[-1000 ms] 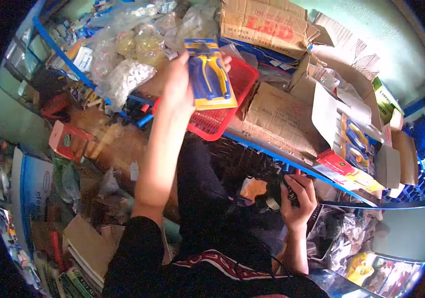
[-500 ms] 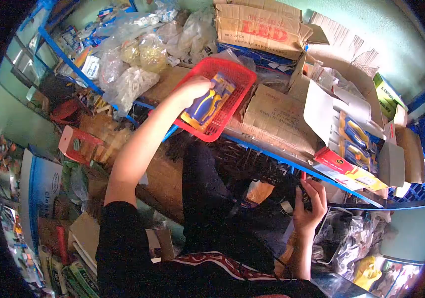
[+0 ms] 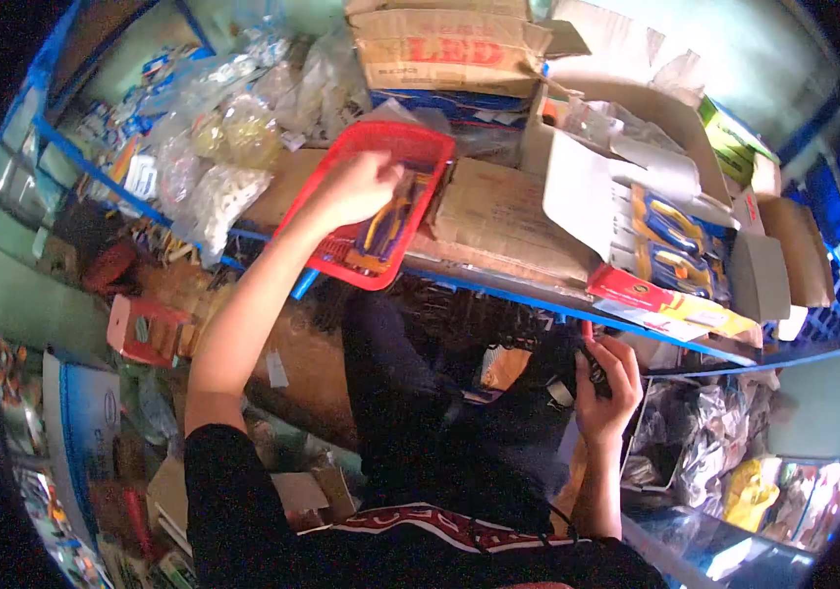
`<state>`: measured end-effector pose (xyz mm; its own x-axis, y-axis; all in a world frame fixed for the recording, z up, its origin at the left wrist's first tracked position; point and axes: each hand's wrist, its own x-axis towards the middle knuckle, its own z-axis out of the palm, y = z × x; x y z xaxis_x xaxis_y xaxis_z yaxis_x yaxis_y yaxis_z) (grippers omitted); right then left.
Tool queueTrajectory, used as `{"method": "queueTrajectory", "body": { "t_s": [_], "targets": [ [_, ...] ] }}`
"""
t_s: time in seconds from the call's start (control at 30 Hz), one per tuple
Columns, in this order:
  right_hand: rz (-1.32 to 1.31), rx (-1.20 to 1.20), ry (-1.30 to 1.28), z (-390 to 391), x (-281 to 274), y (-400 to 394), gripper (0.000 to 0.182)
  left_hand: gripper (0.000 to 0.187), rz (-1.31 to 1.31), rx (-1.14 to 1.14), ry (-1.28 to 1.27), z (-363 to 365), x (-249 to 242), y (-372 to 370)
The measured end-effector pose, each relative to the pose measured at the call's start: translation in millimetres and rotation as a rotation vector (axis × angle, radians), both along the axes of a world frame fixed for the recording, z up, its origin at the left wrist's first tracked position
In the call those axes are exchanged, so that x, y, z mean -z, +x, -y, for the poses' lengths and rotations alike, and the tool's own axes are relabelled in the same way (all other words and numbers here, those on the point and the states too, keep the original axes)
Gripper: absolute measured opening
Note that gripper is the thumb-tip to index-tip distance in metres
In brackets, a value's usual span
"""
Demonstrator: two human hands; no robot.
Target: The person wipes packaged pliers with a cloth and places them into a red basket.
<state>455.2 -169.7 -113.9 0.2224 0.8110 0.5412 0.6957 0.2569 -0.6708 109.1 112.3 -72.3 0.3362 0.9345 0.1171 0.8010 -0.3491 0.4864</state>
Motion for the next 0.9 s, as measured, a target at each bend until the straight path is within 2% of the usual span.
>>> {"method": "queueTrajectory", "body": {
  "t_s": [0.07,0.13,0.2,0.27,0.33,0.47,0.57,0.6,0.63,0.67,0.9],
  "targets": [
    [0.024,-0.006,0.003,2,2,4,0.032,0.027,0.284,0.086,0.152,6,-28,26],
    [0.030,0.014,0.015,3,-1,2,0.033,0.022,0.305,0.147,0.145,39,-86,68],
    [0.016,-0.003,0.021,6,0,2,0.033,0.021,0.309,0.437,0.513,53,-115,110],
    [0.034,0.009,0.011,11,-5,3,0.034,0.021,0.341,0.638,0.575,64,-124,155],
    [0.024,0.002,0.028,15,-6,6,0.035,0.024,0.295,0.862,0.457,64,-123,200],
    [0.016,0.035,0.050,25,-8,13,0.036,0.034,0.159,0.935,0.410,44,-101,277],
    [0.028,0.072,0.062,36,-10,21,0.036,0.045,-0.088,0.944,0.362,28,-83,324],
    [0.019,0.083,0.055,39,-10,23,0.036,0.050,-0.137,0.943,0.339,25,-80,331],
    [0.015,0.095,0.050,42,-7,27,0.036,0.058,-0.280,0.870,0.163,34,-90,334],
    [0.000,0.103,0.052,45,-7,28,0.036,0.062,-0.328,0.872,0.177,31,-83,338],
    [-0.025,0.125,0.061,49,-3,39,0.035,0.063,-0.485,0.898,0.184,22,-91,350]
  ]
}}
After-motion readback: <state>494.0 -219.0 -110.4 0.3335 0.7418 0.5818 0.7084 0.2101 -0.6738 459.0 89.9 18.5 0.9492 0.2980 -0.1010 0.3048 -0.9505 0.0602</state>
